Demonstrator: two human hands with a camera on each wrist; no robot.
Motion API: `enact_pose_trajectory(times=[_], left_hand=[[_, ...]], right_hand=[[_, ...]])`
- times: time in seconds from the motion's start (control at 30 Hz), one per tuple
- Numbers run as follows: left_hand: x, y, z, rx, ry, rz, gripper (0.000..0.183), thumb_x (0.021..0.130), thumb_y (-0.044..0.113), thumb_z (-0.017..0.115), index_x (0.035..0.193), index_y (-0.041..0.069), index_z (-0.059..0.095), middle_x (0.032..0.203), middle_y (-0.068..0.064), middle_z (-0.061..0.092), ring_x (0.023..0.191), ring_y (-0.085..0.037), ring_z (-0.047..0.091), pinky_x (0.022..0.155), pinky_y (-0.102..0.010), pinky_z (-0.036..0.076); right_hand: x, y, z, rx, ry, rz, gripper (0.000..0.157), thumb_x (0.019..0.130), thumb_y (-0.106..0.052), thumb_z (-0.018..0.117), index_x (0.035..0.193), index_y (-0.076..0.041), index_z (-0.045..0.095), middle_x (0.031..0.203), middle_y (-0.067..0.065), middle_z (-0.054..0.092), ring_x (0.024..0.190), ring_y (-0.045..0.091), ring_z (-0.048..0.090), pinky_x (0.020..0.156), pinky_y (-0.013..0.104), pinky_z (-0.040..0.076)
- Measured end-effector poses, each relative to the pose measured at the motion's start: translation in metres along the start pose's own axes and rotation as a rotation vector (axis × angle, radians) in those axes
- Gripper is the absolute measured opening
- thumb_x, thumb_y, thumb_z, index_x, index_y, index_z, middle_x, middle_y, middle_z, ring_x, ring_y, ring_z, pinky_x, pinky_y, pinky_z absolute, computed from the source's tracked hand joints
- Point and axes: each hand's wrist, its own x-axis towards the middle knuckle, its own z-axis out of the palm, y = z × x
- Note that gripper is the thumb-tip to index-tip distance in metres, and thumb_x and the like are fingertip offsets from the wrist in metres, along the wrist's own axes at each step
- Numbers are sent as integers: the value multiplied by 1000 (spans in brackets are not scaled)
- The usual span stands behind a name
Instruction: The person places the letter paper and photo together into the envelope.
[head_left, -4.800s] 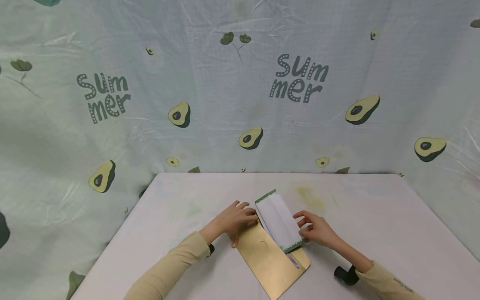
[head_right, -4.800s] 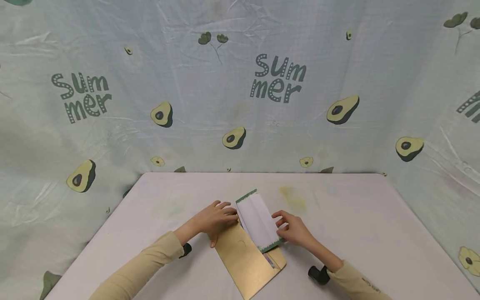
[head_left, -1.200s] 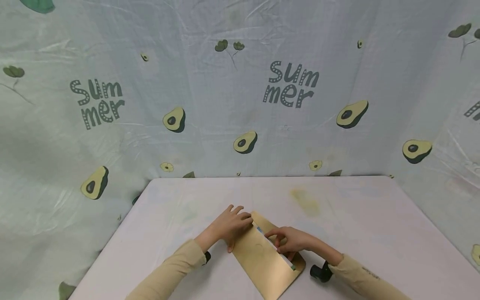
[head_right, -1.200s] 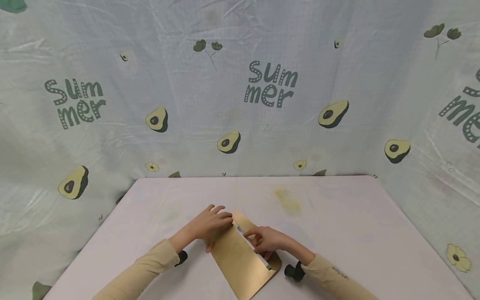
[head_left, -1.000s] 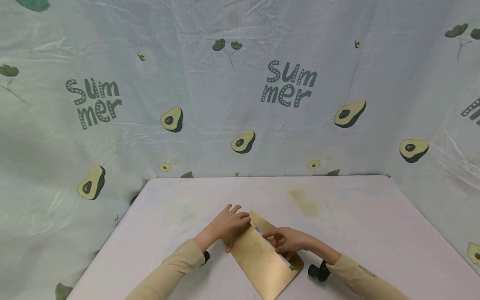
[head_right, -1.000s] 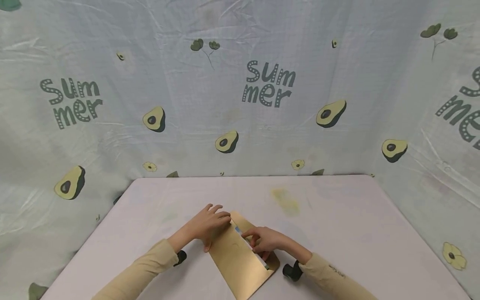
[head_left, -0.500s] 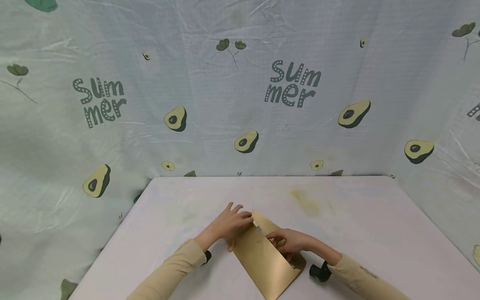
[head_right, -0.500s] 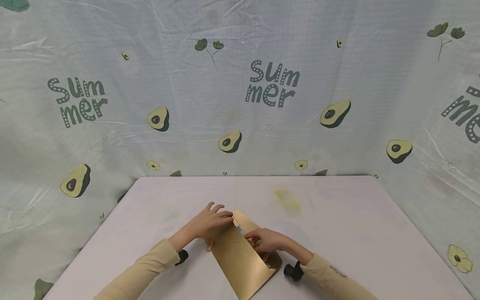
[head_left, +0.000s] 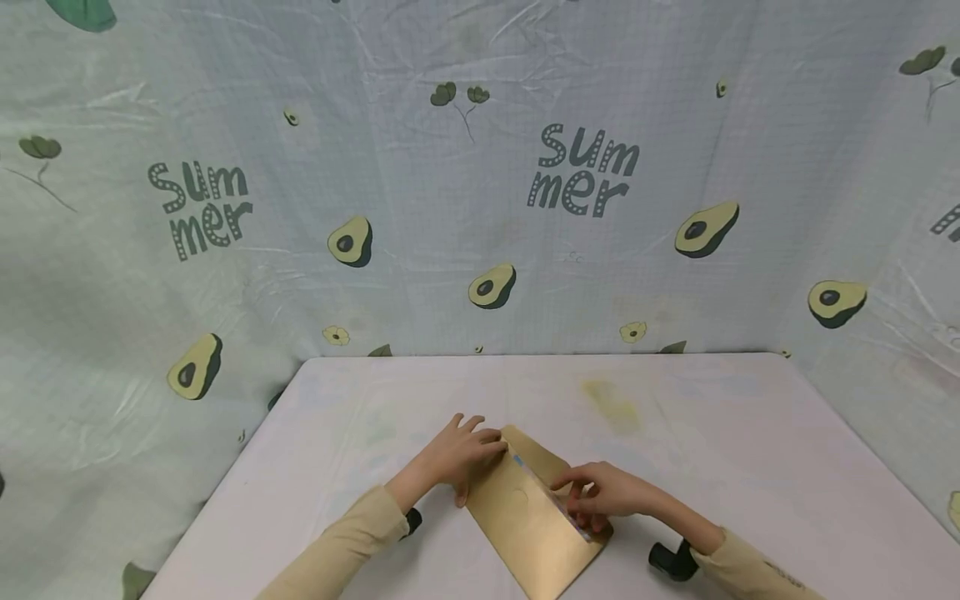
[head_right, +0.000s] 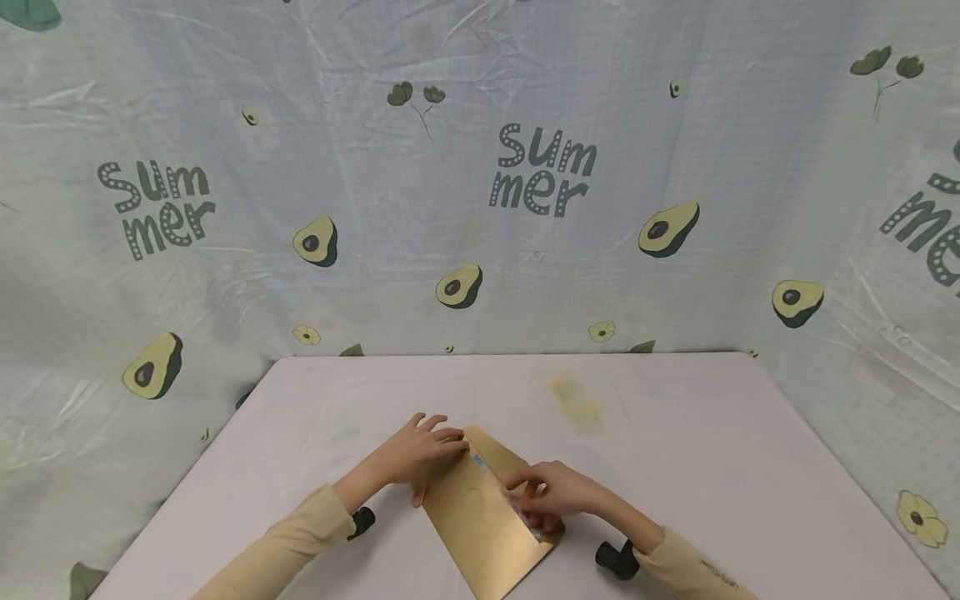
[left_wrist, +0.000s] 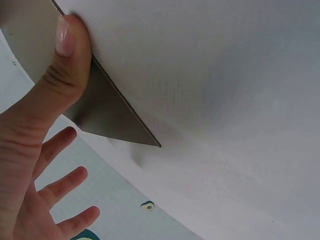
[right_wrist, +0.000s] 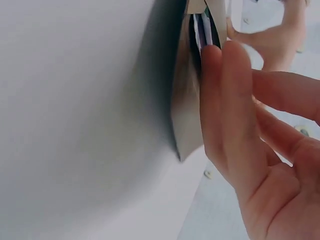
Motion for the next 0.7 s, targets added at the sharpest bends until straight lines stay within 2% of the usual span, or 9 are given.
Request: enact_pose_trajectory(times=[0.23,0.37,0.6,0.7], left_hand=[[-8,1,1,12,52,-10,104,38,53,83,129,24,45,128,5,49,120,-24,42,92,-45,39],[-13,2,1,24,79,-9,100,40,52,82,128,23,45,129,5,48,119,-23,43,91,-44,39],[-26,1,0,-11,155,-5,80,55,49,77,125,22,49,126,3,51,116,-23,46,89,-43,39],[-33,-1,1,-26,216,0,68,62,47,74,121,21,52,122,1,54,113,-23,49,87,-42,41]], right_hand=[[-17,11,-9,-48,72,-53,33,89,-13,50,119,2,52,86,12,61,65,9,60,51,23,49],[-24,15,-15,-73,139,-90,29,90,-10,48,116,2,54,86,13,62,68,9,61,51,26,50],[-33,23,-27,-220,308,-137,23,88,-9,51,108,0,58,85,12,63,69,10,61,51,22,47],[-36,25,-33,-293,367,-151,21,87,-7,53,106,0,59,84,11,64,69,12,61,52,21,47]])
